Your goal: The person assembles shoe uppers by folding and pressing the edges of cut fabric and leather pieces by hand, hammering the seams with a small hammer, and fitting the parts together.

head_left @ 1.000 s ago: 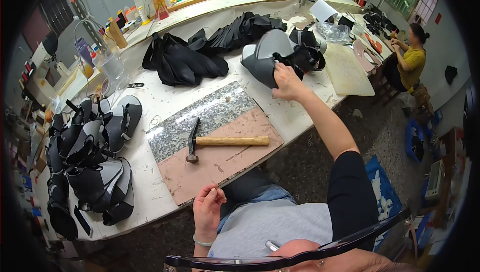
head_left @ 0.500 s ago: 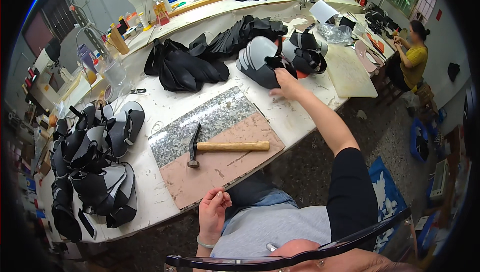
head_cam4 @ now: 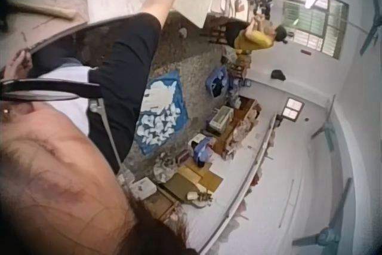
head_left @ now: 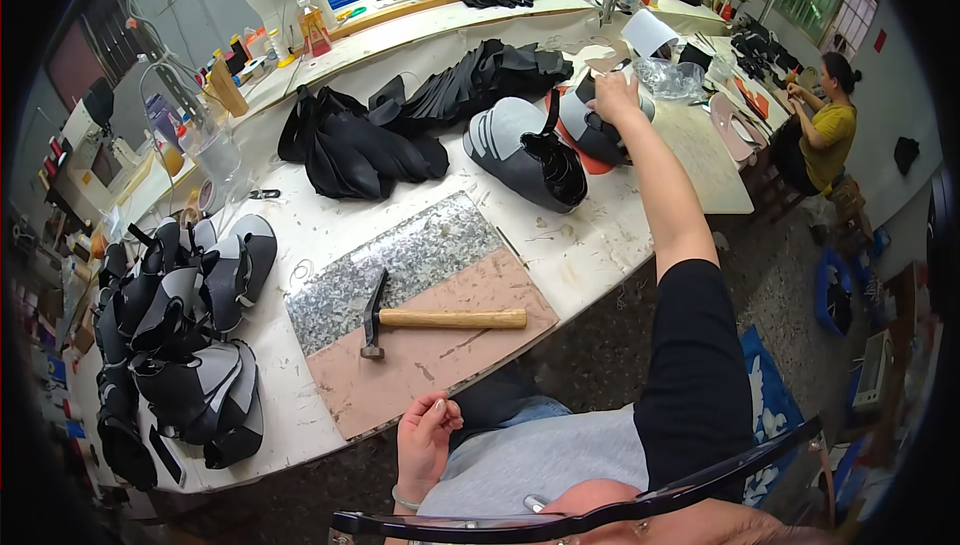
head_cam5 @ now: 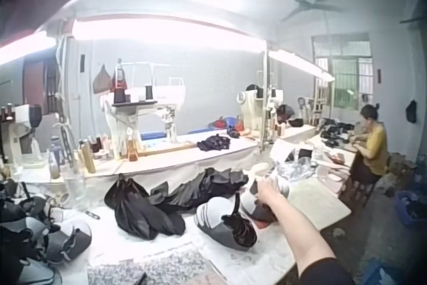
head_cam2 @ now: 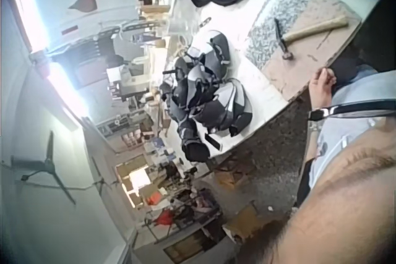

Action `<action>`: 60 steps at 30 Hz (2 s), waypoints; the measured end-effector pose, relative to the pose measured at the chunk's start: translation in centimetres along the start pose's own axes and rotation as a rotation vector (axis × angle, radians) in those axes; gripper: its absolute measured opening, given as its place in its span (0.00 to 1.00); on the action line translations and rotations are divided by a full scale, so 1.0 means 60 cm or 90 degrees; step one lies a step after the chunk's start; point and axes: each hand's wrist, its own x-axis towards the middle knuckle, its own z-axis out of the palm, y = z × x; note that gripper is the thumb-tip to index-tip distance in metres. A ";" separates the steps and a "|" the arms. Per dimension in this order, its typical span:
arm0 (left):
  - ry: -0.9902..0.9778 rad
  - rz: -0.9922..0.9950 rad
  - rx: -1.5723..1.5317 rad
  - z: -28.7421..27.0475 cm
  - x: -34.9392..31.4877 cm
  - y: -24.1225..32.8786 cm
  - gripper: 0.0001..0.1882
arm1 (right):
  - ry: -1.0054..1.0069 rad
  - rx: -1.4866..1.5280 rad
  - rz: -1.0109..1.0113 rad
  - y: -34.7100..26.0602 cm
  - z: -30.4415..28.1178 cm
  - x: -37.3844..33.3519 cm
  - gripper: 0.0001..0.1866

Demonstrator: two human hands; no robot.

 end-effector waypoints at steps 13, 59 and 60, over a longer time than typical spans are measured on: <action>0.008 -0.002 0.035 -0.002 0.041 0.004 0.08 | 0.155 0.253 -0.178 0.132 0.050 -0.251 0.12; -0.002 -0.075 -0.005 -0.004 0.043 -0.010 0.08 | -0.005 0.282 0.041 0.080 0.089 -0.155 0.26; -0.003 -0.073 -0.006 -0.001 0.045 -0.012 0.08 | -0.100 0.237 0.000 0.073 0.087 -0.145 0.27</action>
